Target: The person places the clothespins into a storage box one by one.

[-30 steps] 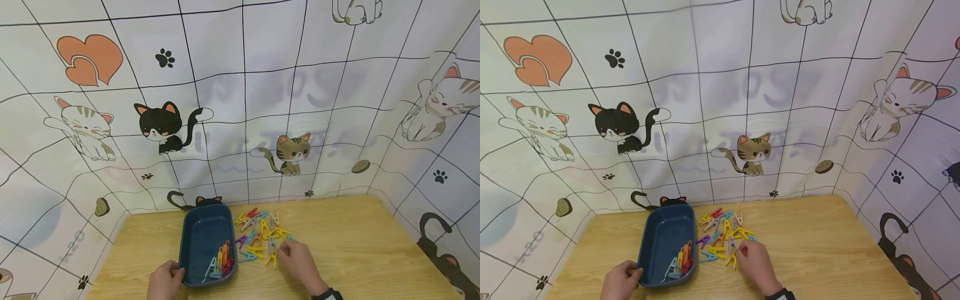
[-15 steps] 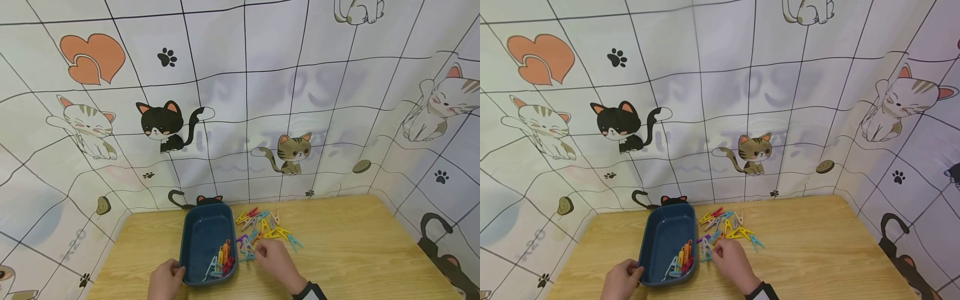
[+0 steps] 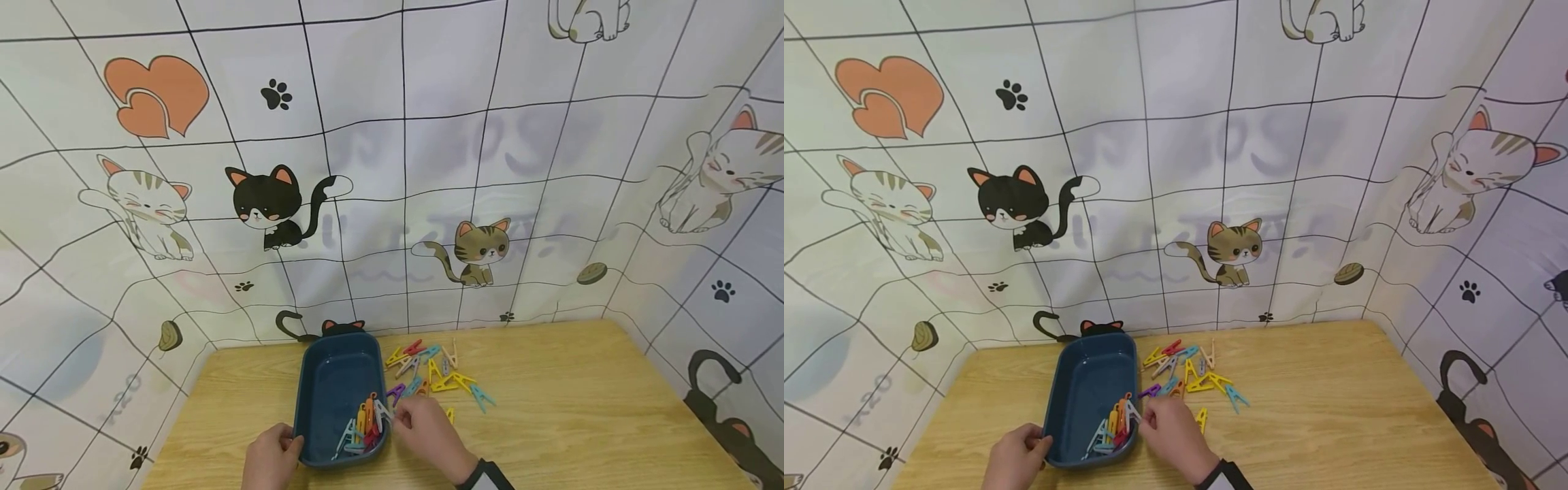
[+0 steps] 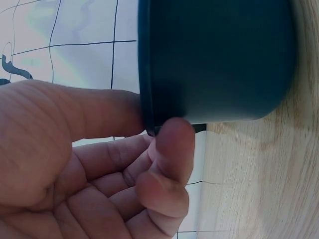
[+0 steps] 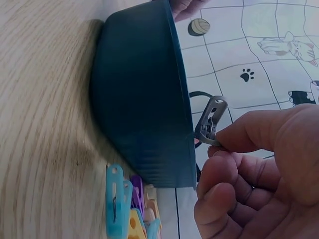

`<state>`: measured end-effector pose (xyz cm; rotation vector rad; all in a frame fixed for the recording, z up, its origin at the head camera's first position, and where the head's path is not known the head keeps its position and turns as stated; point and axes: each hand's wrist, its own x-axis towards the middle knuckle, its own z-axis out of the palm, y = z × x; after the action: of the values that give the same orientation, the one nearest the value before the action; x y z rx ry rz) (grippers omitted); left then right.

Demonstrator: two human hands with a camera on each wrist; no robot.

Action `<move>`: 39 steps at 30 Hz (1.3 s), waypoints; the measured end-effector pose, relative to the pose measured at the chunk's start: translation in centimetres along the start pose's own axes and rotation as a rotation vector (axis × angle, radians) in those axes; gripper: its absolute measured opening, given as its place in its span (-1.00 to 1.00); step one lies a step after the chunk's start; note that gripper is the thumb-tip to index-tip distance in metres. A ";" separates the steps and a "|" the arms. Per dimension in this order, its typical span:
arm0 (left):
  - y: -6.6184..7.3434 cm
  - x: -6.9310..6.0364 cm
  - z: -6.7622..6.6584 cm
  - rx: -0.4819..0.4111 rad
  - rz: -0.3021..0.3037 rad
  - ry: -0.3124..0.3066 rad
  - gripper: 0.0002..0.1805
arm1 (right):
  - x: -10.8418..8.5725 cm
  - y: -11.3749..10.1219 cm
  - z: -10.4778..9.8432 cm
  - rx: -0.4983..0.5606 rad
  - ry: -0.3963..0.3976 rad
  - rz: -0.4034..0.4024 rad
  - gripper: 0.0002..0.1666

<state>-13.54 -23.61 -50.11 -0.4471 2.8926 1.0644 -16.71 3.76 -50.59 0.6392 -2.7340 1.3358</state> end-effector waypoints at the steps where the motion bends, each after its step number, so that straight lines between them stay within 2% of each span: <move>1: 0.0 0.0 0.0 0.000 0.000 -0.001 -0.87 | 0.0 -0.1 0.1 -0.001 -0.005 0.002 -0.73; 8: -0.1 0.1 0.0 -0.008 -0.004 -0.012 -0.87 | 0.2 -0.5 0.6 0.039 -0.052 0.020 -0.73; 13: -0.1 0.1 0.1 -0.008 -0.005 -0.014 -0.87 | 0.1 -0.6 0.6 0.027 -0.052 -0.003 -0.62; 21: 0.1 0.1 0.0 -0.003 -0.011 -0.015 -0.87 | -0.2 -0.4 0.1 0.037 -0.062 0.004 -0.62; 24: 0.1 0.0 0.0 -0.004 -0.013 -0.017 -0.87 | -0.4 0.0 0.0 0.034 -0.052 0.003 -0.58; 32: 0.2 0.1 -0.1 0.010 -0.021 -0.015 -0.87 | -0.8 2.0 -0.7 0.010 0.009 0.016 -0.68; 39: -0.2 0.3 -0.1 0.023 0.000 -0.012 -0.86 | -1.0 3.9 -1.6 -0.010 0.022 0.083 -0.77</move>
<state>-13.76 -23.92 -50.19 -0.4384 2.8915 1.0285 -17.54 7.49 -52.72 0.5129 -2.7768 1.3358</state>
